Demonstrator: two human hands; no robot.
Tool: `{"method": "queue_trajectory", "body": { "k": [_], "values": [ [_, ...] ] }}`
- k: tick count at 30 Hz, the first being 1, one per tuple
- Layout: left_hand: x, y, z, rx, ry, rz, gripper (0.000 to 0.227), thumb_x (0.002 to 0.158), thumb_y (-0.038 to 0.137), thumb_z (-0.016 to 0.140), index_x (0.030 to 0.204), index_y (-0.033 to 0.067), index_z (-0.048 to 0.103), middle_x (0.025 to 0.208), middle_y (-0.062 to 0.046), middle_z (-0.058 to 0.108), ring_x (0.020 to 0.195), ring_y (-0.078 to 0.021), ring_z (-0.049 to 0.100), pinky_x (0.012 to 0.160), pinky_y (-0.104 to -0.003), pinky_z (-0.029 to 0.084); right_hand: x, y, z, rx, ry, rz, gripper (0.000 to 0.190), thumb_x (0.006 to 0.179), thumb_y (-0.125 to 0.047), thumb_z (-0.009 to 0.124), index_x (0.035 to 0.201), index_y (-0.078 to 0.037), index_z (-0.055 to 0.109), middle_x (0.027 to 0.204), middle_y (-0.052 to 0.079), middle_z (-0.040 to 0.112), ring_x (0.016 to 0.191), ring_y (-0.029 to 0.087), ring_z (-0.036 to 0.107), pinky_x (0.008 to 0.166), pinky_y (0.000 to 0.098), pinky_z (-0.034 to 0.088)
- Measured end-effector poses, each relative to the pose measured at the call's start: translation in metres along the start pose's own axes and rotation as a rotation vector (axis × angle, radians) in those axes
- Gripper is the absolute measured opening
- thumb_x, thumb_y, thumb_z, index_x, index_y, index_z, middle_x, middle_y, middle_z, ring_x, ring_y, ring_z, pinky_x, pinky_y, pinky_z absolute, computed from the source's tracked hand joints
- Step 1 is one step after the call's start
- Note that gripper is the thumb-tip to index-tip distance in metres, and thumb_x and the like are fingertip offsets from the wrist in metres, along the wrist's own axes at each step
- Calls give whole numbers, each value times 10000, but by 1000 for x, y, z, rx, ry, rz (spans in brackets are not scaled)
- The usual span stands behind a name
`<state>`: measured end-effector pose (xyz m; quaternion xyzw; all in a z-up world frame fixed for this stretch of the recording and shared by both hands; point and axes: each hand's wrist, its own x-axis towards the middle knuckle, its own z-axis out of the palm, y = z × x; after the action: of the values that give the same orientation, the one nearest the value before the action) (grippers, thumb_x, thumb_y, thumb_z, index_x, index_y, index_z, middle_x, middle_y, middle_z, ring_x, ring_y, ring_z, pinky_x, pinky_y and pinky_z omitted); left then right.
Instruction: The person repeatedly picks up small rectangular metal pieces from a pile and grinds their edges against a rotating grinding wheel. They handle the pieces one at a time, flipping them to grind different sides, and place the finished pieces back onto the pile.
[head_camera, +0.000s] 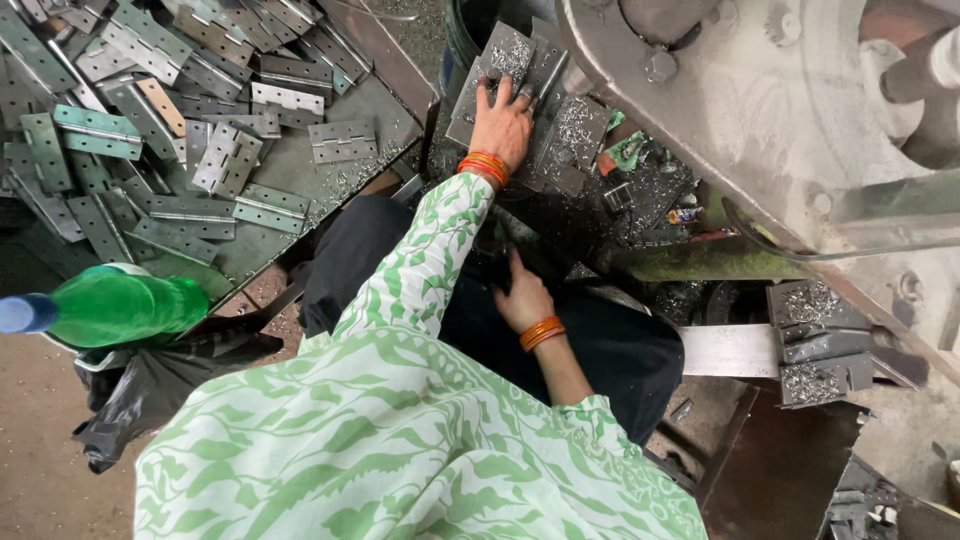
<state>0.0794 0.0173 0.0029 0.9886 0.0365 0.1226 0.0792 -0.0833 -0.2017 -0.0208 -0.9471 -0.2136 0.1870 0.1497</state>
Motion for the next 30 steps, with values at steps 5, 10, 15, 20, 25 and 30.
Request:
{"method": "queue_trajectory", "body": {
  "k": [5,10,15,20,25,30],
  "values": [
    [-4,-5,-9,-21,-108,-1,408,897,199,544,1279,143,679,1471,-32,520,1449,-360,257,1128,-711,180,-13,15,60,112,81,31,927,876,-284,732,1633,-257,198,1137,223,714,968,440,709,794,524,595],
    [-7,1,0,2,12,-2,357,948,188,546,1260,128,710,1471,-36,552,1446,-364,289,1141,-714,207,-15,12,53,101,62,4,1002,837,-257,775,1626,-203,160,1118,269,697,958,481,680,783,561,571],
    [-9,4,-4,19,-48,-2,338,957,216,540,1233,129,714,1439,-35,568,1450,-356,302,1140,-689,218,-12,-10,-10,85,-48,38,919,840,-297,732,1613,-158,254,1056,295,717,977,480,686,857,551,561],
    [-48,3,-15,29,-24,38,322,944,222,549,1197,123,722,1371,-39,605,1398,-357,347,1131,-670,231,-6,-27,-41,27,-96,53,863,850,-353,700,1588,-128,312,1029,302,718,981,476,694,896,539,554],
    [-119,6,-27,-50,65,58,305,971,234,575,1198,95,725,1317,-39,649,1391,-345,390,1175,-607,275,-7,-26,-41,46,-54,7,875,849,-360,693,1595,-126,299,1072,298,705,997,492,673,893,552,543],
    [-139,5,-21,33,196,129,321,926,215,577,1170,87,742,1279,-62,649,1372,-346,410,1155,-581,300,-9,-25,-36,51,-48,35,873,838,-381,705,1588,-158,316,1090,290,709,1021,485,671,899,552,542]
  ]
}}
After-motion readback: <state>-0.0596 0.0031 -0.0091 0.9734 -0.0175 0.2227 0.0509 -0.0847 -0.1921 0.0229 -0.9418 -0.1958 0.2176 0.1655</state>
